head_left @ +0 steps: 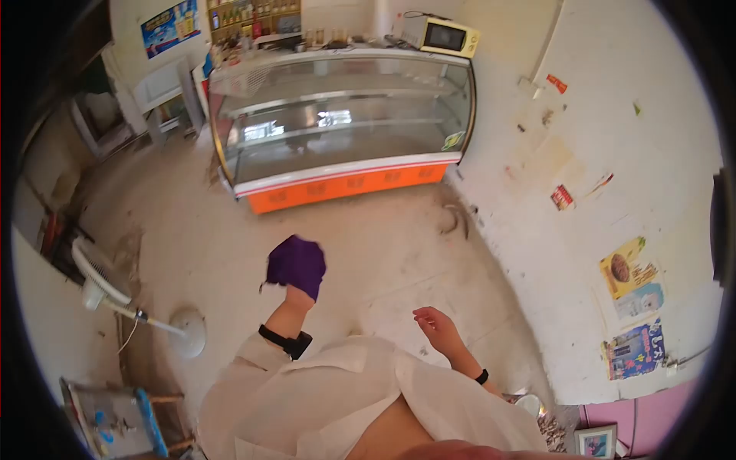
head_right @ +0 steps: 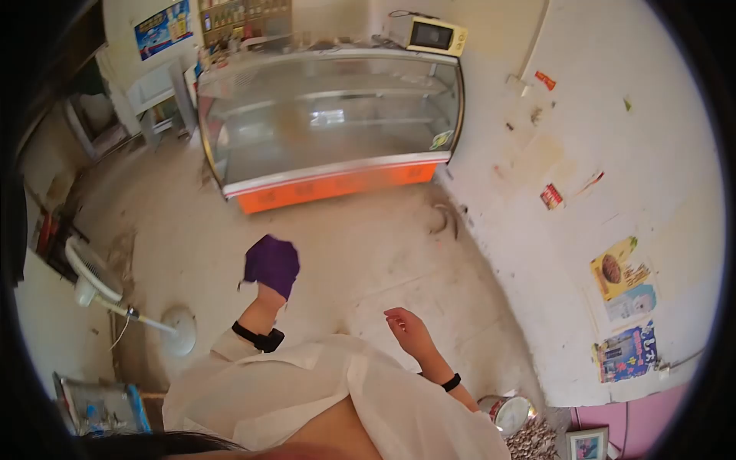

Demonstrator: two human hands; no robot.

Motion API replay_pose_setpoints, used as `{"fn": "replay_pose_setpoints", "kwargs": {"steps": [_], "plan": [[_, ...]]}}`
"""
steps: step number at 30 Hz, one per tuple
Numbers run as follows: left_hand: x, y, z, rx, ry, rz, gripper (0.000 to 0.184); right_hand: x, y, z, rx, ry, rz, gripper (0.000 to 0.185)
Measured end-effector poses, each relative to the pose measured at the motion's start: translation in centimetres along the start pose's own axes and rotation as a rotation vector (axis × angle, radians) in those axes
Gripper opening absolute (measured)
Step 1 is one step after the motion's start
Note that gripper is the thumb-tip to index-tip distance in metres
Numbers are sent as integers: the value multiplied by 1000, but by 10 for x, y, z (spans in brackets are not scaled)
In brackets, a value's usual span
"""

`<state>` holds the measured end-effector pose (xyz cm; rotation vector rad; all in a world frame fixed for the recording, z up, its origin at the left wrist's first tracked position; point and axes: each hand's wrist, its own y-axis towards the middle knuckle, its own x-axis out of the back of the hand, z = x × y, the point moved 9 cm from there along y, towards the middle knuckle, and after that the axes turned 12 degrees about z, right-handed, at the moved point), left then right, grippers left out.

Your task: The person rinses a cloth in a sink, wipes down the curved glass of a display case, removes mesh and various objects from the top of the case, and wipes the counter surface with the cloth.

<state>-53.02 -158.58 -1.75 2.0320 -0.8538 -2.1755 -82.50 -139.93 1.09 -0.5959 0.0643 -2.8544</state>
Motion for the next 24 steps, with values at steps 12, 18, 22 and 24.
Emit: {"fn": "replay_pose_setpoints", "kwargs": {"steps": [12, 18, 22, 24], "plan": [[-13, 287, 272, 351, 1986, 1214, 53, 240, 242, -73, -30, 160, -290, 42], [197, 422, 124, 1030, 2426, 847, 47, 369, 363, -195, -509, -1141, -58, 22], [80, 608, -28, 971, 2722, 514, 43, 420, 488, -170, -434, -990, -51, 21], [65, 709, -153, 717, 2577, 463, 37, 447, 564, -144, -409, -951, -72, 22]]}}
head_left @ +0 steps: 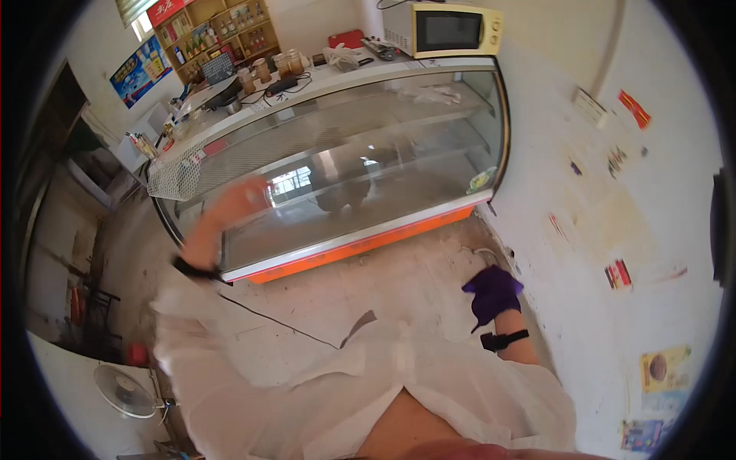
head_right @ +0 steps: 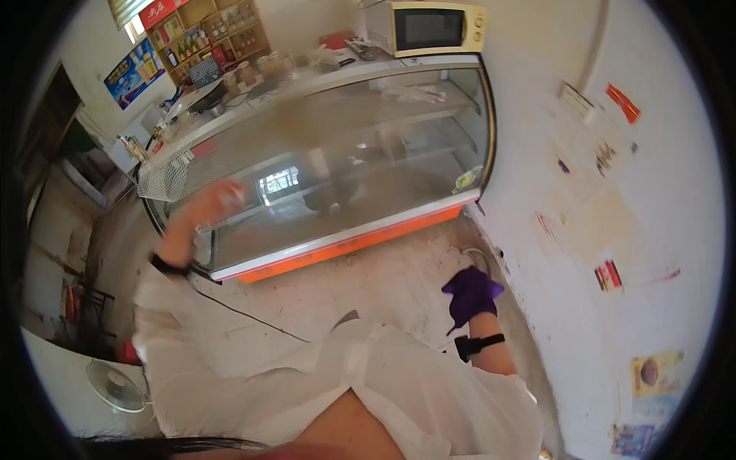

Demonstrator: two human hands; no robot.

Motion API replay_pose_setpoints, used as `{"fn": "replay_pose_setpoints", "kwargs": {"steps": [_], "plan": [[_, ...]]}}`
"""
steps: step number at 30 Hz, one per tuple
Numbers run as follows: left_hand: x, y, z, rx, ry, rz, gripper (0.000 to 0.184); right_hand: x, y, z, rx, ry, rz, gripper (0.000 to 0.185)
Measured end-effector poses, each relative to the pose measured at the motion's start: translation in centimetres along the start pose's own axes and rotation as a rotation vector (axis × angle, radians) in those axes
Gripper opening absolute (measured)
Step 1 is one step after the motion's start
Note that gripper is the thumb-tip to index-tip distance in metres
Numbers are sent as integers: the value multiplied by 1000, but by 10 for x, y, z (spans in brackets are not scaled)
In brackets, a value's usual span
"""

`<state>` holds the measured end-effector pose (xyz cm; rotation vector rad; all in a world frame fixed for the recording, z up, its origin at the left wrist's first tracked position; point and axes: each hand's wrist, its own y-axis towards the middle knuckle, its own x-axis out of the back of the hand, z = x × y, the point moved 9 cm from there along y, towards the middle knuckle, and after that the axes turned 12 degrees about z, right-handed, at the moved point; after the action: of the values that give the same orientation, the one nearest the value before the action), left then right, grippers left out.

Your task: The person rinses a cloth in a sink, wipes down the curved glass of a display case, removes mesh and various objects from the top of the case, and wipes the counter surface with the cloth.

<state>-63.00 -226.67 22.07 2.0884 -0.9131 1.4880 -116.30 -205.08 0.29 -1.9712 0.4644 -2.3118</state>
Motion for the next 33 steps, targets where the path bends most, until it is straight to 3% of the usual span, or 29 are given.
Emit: {"fn": "replay_pose_setpoints", "kwargs": {"steps": [1, 2, 4, 5, 7, 9, 11, 12, 13, 14, 15, 16, 17, 18, 20, 22, 23, 24, 25, 26, 27, 29, 33], "plan": [[57, 11, 55, 138, -463, 13, 36, 18, 34, 8, 2, 29, -12, 23], [121, -10, 100, 485, -757, -105, 39, 31, 71, 17, -34, 61, 9, 24], [206, -32, 160, 454, -903, -453, 37, 53, 140, 36, -100, 149, 54, 27], [235, -42, 185, 372, -953, -631, 37, 69, 174, 54, -5, 135, -49, 28], [260, -49, 227, 74, -1110, -953, 36, 101, 211, 105, 403, 5, -482, 31], [265, -28, 263, -378, -1293, -1123, 37, 105, 241, 129, 407, -7, -406, 29], [247, 28, 280, -902, -1507, -937, 38, 140, 263, 170, 439, -44, -290, 26], [224, 62, 282, -1024, -1535, -840, 40, 157, 274, 189, 457, -63, -229, 25], [191, 100, 284, -1008, -1441, -865, 41, 173, 290, 203, 475, -90, -171, 24], [136, 124, 261, -328, -848, -1426, 41, 175, 312, 205, 480, -110, -131, 23], [87, 156, 259, -247, -794, -1405, 34, 178, 334, 206, 484, -131, -91, 22], [52, 188, 226, 265, -183, -1154, 27, 195, 362, 178, 262, -31, -288, 24], [11, 215, 191, 253, 52, -1154, 25, 202, 384, 159, 144, 1, -373, 26], [-22, 242, 169, 166, 26, -966, 27, 211, 401, 143, 28, 44, -454, 29], [-87, 275, 158, 176, -31, -655, 39, 240, 444, 150, -463, -762, -535, 38], [-102, 283, 159, 238, 52, -527, 47, 265, 489, 164, -796, -1337, -598, 47], [-113, 285, 161, 291, 139, -395, 55, 274, 512, 171, -644, -1201, -714, 46], [-116, 281, 168, 287, 151, -378, 55, 276, 529, 180, -386, -964, -814, 45], [-116, 274, 194, 433, 207, -387, 64, 275, 544, 187, -176, -696, -843, 44], [-115, 265, 217, 578, 264, -400, 75, 269, 560, 200, -5, -510, -848, 43], [-112, 263, 228, 567, 278, -397, 75, 259, 572, 216, 134, -375, -841, 42], [-110, 252, 260, 757, 189, -396, 84, 224, 588, 256, 360, -181, -786, 41], [-112, 274, 255, 793, 174, -407, 87, 142, 593, 319, 897, 176, -712, 39]]}}
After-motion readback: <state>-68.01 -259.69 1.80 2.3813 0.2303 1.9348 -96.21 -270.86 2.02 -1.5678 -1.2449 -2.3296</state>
